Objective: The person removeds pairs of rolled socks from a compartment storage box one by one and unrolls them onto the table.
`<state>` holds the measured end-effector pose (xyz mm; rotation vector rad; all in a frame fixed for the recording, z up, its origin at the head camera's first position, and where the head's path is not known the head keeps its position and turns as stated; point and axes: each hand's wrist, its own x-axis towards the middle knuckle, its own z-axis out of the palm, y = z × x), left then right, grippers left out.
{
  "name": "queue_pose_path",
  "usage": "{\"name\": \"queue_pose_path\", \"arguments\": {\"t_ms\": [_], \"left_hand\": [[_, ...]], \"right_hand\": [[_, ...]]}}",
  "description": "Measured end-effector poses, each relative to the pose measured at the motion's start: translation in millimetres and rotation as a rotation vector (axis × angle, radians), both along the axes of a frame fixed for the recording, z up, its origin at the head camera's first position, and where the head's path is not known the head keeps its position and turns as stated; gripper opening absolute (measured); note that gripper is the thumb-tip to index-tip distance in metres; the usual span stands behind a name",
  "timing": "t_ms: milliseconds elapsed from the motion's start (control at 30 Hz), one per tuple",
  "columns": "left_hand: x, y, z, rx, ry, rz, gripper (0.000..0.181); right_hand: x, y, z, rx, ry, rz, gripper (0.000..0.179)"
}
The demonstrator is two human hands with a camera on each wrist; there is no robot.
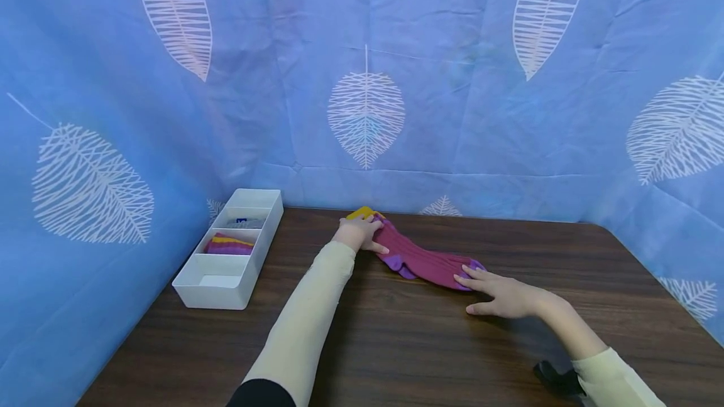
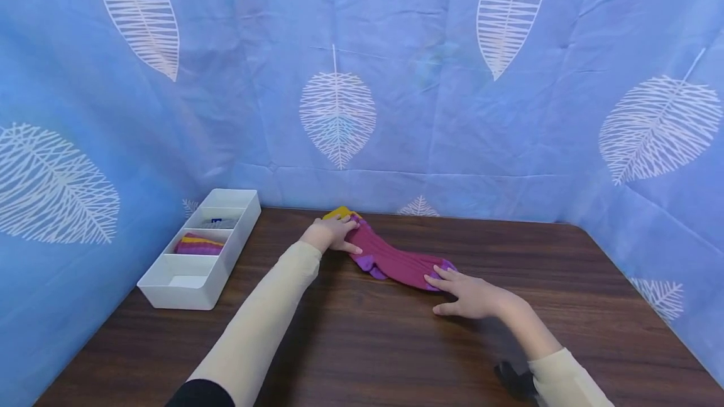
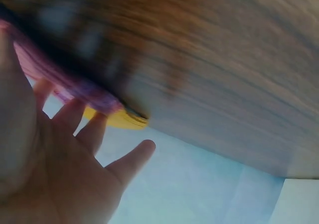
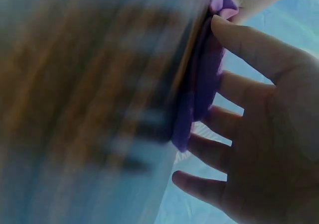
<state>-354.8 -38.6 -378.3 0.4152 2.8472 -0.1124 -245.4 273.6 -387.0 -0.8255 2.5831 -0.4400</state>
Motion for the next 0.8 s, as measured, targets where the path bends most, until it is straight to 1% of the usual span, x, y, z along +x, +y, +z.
{"name": "queue_pose_path", "arguments": {"t_ms": [233,367,433,500,600,800], "left_hand": [[-5.4,4.9,-4.0,-0.036,-0.027,-0.056,0.075],[-5.5,15.3,-4.0,-0.03,-0.058,-0.078,0.073],[-4.6,22.5,-3.1,-0.035,-0.073,-0.08,0.072],[-3.7,30.1,-1.6,-0.036,-0.082,-0.082,0.071],[-2.3,41.2,0.5,-0.045,-0.084,-0.087,0.071],[-0.1,59.4,2.3,-0.051,-0.078,-0.117,0.071]], "right_hand": [[14.8,3,2.9,-0.035,-0.035,-0.01,0.067],[26.4,11,2.4,-0.051,-0.053,0.007,0.064],[32.5,16,2.3,-0.061,-0.057,0.017,0.061],[37.8,21,2.0,-0.063,-0.046,0.02,0.059],[44.5,27,0.4,-0.053,-0.002,0.029,0.057],[55.9,35,-4.1,-0.02,0.072,0.044,0.055]]}}
